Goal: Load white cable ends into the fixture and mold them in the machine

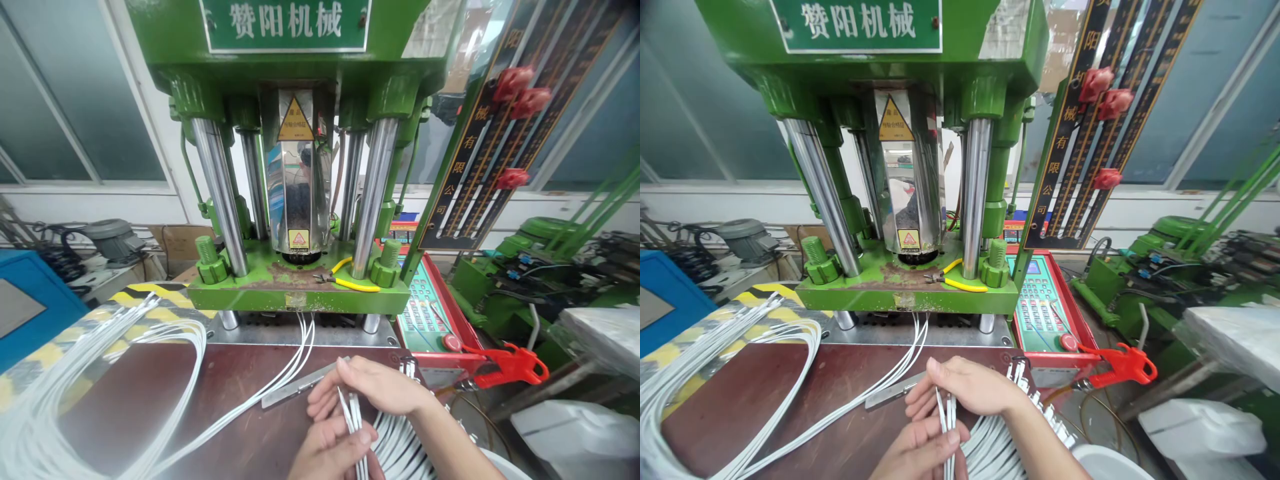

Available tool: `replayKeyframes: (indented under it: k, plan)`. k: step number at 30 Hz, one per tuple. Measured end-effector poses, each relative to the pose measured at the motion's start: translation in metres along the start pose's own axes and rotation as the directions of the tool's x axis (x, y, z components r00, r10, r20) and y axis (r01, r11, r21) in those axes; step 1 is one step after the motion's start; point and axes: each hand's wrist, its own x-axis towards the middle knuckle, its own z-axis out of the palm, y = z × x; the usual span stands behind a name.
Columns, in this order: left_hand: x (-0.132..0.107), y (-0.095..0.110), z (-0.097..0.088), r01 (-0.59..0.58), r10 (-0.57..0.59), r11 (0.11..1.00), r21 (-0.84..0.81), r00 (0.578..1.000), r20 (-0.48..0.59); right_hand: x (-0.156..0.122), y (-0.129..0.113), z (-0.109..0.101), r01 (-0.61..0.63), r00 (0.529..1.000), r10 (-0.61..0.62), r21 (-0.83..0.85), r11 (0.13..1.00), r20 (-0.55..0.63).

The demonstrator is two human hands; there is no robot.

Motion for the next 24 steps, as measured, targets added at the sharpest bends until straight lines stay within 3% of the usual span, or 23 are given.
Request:
replayKeyframes:
  k: [4,10,16,21,24]
  plan:
    - [-0.007,0.000,0.001,0.005,0.001,0.991,-0.133,0.999,0.038,0.003,0.006,0.000,-0.012,1.000,0.013,0.129,0.992,-0.004]
    - [-0.010,-0.007,-0.001,-0.048,0.050,0.998,-0.050,0.998,0.034,0.000,0.005,-0.003,0.023,1.000,-0.024,0.160,0.987,-0.001]
    - [-0.009,-0.005,0.004,-0.048,0.052,0.992,-0.115,0.998,0.032,-0.002,0.002,-0.001,0.064,0.998,-0.064,-0.064,0.996,0.004]
    - [-0.010,-0.002,0.008,-0.010,0.007,0.993,-0.116,1.000,-0.025,-0.004,0.000,-0.003,0.046,0.999,-0.046,-0.121,0.992,0.002]
    - [-0.011,0.000,0.010,-0.044,0.037,0.985,-0.167,0.998,-0.042,-0.007,-0.004,-0.003,0.053,0.998,-0.060,-0.273,0.961,-0.018]
